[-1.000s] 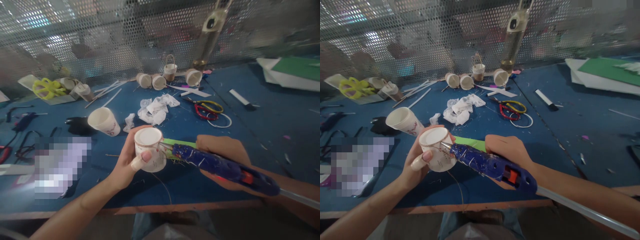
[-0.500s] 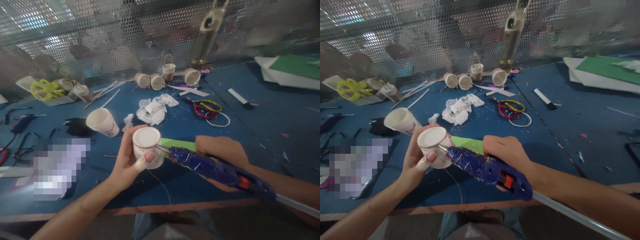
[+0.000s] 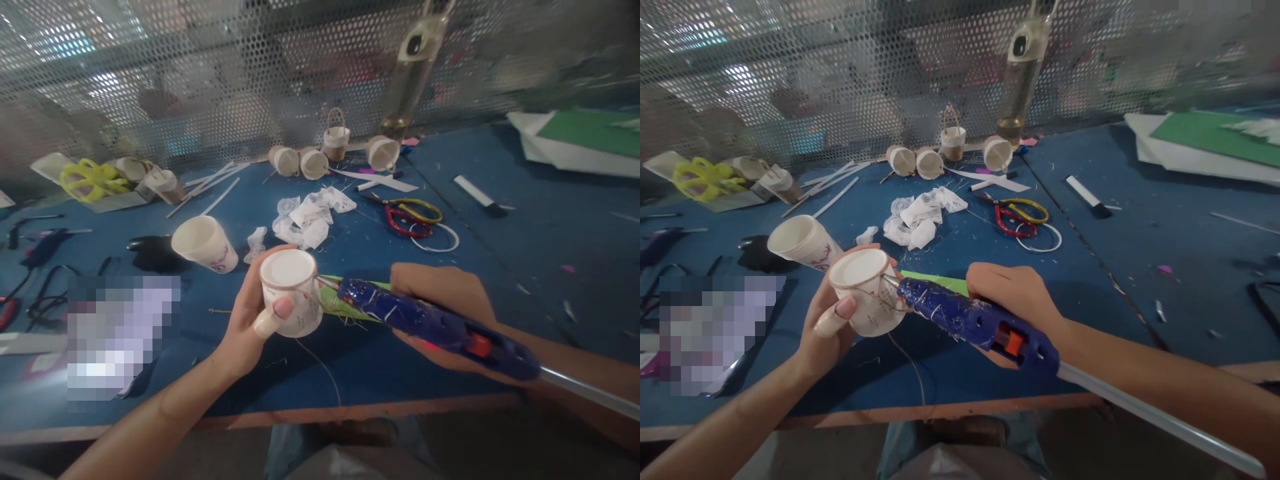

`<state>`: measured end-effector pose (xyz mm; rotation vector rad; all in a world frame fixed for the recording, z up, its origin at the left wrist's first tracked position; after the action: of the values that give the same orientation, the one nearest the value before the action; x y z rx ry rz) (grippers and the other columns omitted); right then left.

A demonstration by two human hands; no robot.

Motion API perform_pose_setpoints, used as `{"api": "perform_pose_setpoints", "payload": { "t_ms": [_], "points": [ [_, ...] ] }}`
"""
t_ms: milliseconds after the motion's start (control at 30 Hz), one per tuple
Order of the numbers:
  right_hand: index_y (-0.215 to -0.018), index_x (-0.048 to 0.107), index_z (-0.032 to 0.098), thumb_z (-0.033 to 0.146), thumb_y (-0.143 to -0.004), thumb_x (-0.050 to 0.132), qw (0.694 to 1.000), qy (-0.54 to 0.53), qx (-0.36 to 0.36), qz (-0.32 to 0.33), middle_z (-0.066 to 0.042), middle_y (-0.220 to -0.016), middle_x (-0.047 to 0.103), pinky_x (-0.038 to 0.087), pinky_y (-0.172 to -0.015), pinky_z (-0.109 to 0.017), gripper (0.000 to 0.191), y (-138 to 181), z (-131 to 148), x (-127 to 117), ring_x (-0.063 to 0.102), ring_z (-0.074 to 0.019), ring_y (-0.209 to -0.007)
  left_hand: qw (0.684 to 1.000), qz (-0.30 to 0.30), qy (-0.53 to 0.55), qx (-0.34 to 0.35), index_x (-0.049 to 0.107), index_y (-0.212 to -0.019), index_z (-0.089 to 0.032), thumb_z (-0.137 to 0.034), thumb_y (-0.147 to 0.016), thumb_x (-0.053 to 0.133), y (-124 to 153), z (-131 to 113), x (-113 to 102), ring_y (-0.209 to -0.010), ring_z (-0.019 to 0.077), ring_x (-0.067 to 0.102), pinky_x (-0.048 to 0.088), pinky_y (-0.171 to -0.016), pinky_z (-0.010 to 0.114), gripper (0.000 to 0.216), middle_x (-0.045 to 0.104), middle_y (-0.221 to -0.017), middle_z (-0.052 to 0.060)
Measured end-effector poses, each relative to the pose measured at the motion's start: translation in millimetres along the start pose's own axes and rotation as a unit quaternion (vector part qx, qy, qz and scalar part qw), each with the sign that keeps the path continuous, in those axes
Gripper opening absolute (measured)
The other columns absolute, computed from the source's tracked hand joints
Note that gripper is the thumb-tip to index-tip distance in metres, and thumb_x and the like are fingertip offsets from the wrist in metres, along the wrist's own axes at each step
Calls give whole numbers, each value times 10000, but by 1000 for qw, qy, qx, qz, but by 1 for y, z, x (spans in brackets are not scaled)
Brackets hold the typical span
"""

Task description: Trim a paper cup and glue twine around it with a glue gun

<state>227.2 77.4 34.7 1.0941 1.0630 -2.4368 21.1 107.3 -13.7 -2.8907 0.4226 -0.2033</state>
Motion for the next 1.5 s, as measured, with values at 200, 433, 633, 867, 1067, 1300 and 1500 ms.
{"api": "perform_pose_setpoints", "payload": {
  "t_ms": [200,433,633,867,1067,1300,1500],
  "points": [
    [-739,394,255,234,-809,610,1000,-6,12,-8,75,-650,390,271,-534,-262,227,-1,1,1,336,-104,-519,998,15,28,-46,538,-1424,-299,-502,-926,634,2,9,2,-1247,349,572,417,-1117,544,547,652,-1299,89],
    [-717,414,246,222,-837,603,999,-16,29,15,77,-614,405,267,-494,-250,225,-6,5,-1,374,-94,-501,998,2,43,-49,581,-1320,-281,-488,-925,614,3,14,-1,-1116,338,639,560,-954,522,446,641,-1236,105],
    [-701,413,240,239,-851,597,999,-30,39,18,79,-601,407,278,-473,-249,238,-7,1,-2,388,-84,-484,992,36,111,-55,582,-1303,-267,-514,-909,608,1,8,10,-842,276,711,636,-681,438,465,671,-1209,115],
    [-712,417,242,241,-859,603,998,-35,43,40,77,-608,423,276,-483,-244,238,-5,4,0,403,-88,-501,995,1,84,-63,641,-1258,-237,-506,-899,634,0,10,3,-835,258,694,641,-682,413,448,669,-1169,107],
    [-729,403,247,255,-838,604,999,-31,42,16,69,-631,433,277,-497,-253,229,-5,-9,4,401,-96,-508,994,-31,93,-38,669,-1192,-231,-581,-769,740,-2,-6,-1,-727,220,650,545,-462,271,553,672,-999,91],
    [-853,480,240,202,-766,572,982,107,74,136,-4,-822,569,222,-517,-300,133,-3,-37,40,459,-144,-526,990,-4,138,29,669,-1177,-263,-632,-730,758,0,-44,7,-702,226,635,465,-349,229,587,620,-925,70],
    [-1215,579,193,392,-865,696,972,96,75,200,-121,-1218,648,530,-739,-349,419,0,-49,38,710,-252,-917,987,5,159,24,618,-1211,-253,-616,-773,714,1,-35,6,-724,232,659,523,-449,286,577,639,-968,76]
  ]
}}
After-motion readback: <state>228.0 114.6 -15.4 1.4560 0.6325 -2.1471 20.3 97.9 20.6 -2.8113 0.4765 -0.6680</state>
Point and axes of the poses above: each hand's wrist, its own y-axis away from the middle knuckle, its own x-axis out of the palm, z = x × y, the point moved 9 cm from there along -y, towards the middle knuckle
